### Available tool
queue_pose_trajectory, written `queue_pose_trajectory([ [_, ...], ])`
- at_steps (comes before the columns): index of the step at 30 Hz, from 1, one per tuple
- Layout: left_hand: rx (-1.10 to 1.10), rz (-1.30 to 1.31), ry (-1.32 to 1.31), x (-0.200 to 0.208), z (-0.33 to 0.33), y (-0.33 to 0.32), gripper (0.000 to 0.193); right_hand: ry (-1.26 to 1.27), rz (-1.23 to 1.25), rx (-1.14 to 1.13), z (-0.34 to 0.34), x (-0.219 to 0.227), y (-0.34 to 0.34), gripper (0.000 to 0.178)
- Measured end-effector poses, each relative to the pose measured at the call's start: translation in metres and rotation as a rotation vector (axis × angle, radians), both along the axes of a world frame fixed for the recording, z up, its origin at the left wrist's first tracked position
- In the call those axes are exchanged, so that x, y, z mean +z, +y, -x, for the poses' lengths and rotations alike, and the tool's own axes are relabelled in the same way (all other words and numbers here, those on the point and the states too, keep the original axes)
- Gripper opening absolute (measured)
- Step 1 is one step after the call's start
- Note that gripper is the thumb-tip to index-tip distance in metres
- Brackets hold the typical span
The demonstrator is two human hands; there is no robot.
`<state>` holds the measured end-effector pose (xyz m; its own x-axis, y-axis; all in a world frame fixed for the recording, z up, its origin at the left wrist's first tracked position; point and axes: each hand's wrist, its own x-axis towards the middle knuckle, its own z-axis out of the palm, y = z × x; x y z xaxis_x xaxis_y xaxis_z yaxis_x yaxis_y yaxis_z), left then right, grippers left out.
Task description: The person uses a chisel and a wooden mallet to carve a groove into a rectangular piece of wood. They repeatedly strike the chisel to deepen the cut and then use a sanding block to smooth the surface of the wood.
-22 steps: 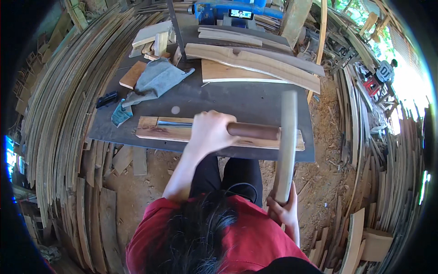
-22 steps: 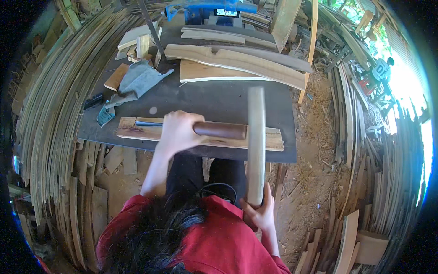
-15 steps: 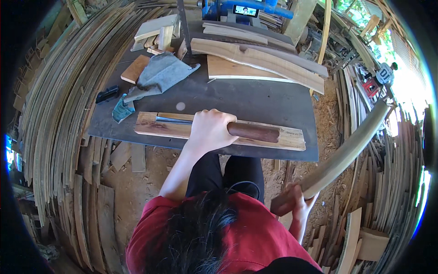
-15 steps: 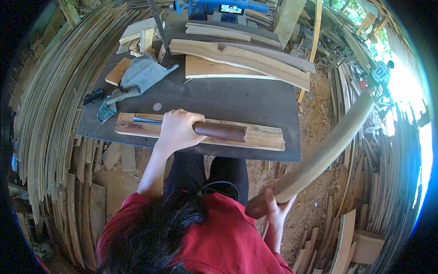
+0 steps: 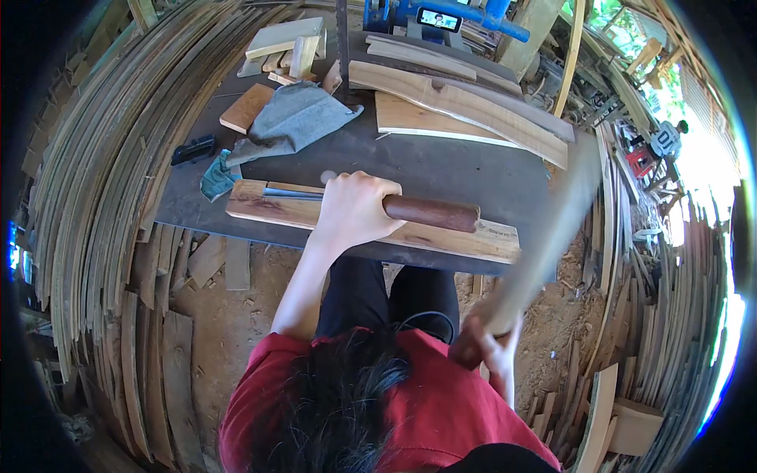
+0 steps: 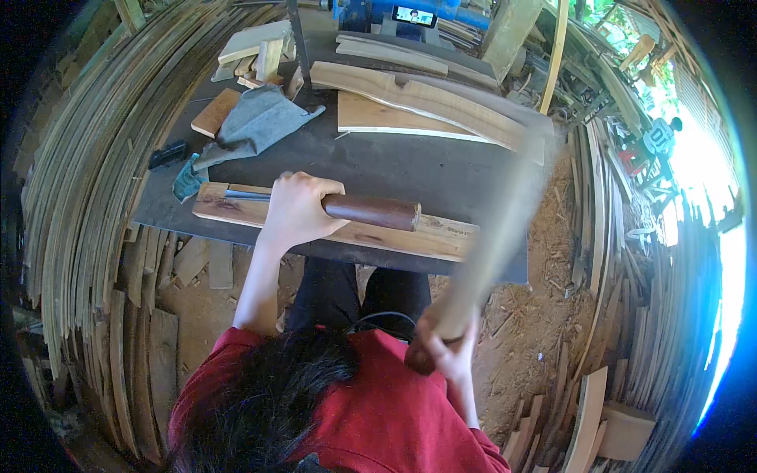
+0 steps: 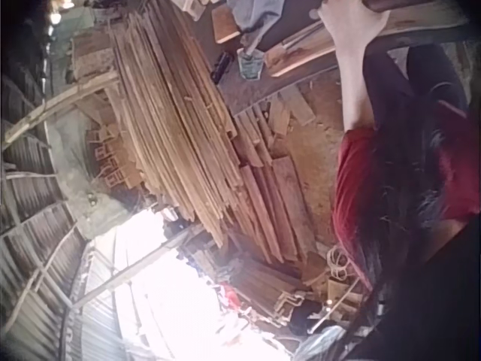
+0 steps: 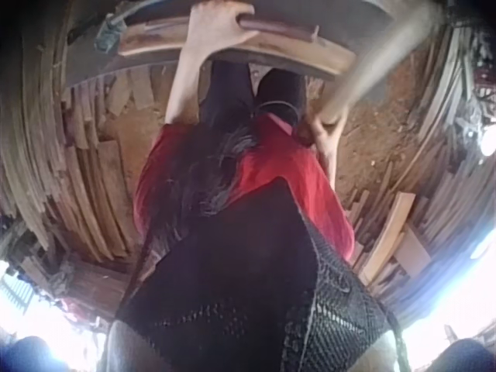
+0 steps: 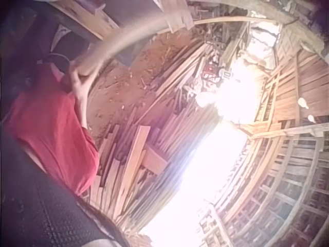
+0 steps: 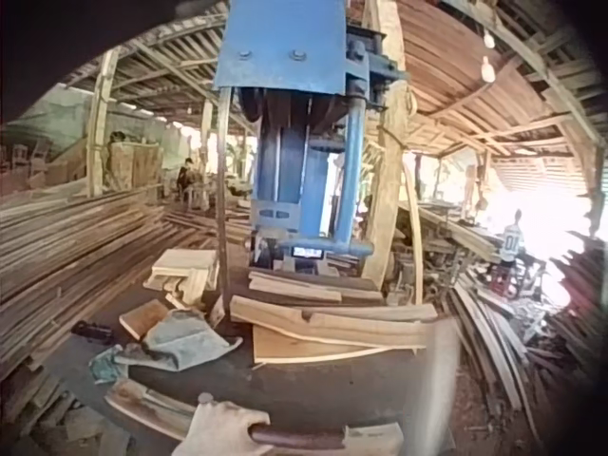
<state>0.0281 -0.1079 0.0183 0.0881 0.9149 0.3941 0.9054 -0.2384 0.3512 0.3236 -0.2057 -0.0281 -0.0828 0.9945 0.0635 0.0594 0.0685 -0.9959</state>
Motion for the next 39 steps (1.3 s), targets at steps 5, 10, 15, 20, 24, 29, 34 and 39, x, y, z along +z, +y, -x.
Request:
queue_pose_trajectory([
  [5,0.009,0.023,0.024,0.0,0.014,-0.001,0.017,-0.145,0.044,0.011,-0.003,0.002,0.006,0.053],
  [10,-0.019,-0.042,-0.001,-0.002,0.019,-0.008,0.016,0.132,0.016,-0.082,-0.004,0.002,0.01,0.056],
  [15,-0.03,-0.052,-0.013,0.002,0.025,-0.005,0.012,-0.267,0.036,0.207,0.01,-0.008,0.008,0.05],
  [20,-0.061,-0.262,0.064,0.007,0.015,-0.014,0.012,-0.022,0.02,0.01,-0.016,-0.006,0.008,0.055],
  [24,-0.326,-0.276,0.165,0.003,-0.052,-0.033,0.025,-0.043,-0.003,-0.182,-0.05,-0.013,0.004,0.084],
  [29,-0.672,0.003,0.088,0.0,-0.147,-0.035,0.016,-0.104,-0.145,-0.411,-0.106,-0.012,-0.012,0.098],
  [34,-0.561,0.026,0.033,0.001,-0.168,-0.03,0.015,0.097,-0.211,-0.733,-0.143,0.008,-0.03,0.077],
  [39,-0.5,0.102,0.025,0.006,-0.167,-0.026,0.013,0.251,-0.241,-0.549,-0.132,0.006,-0.044,0.061],
])
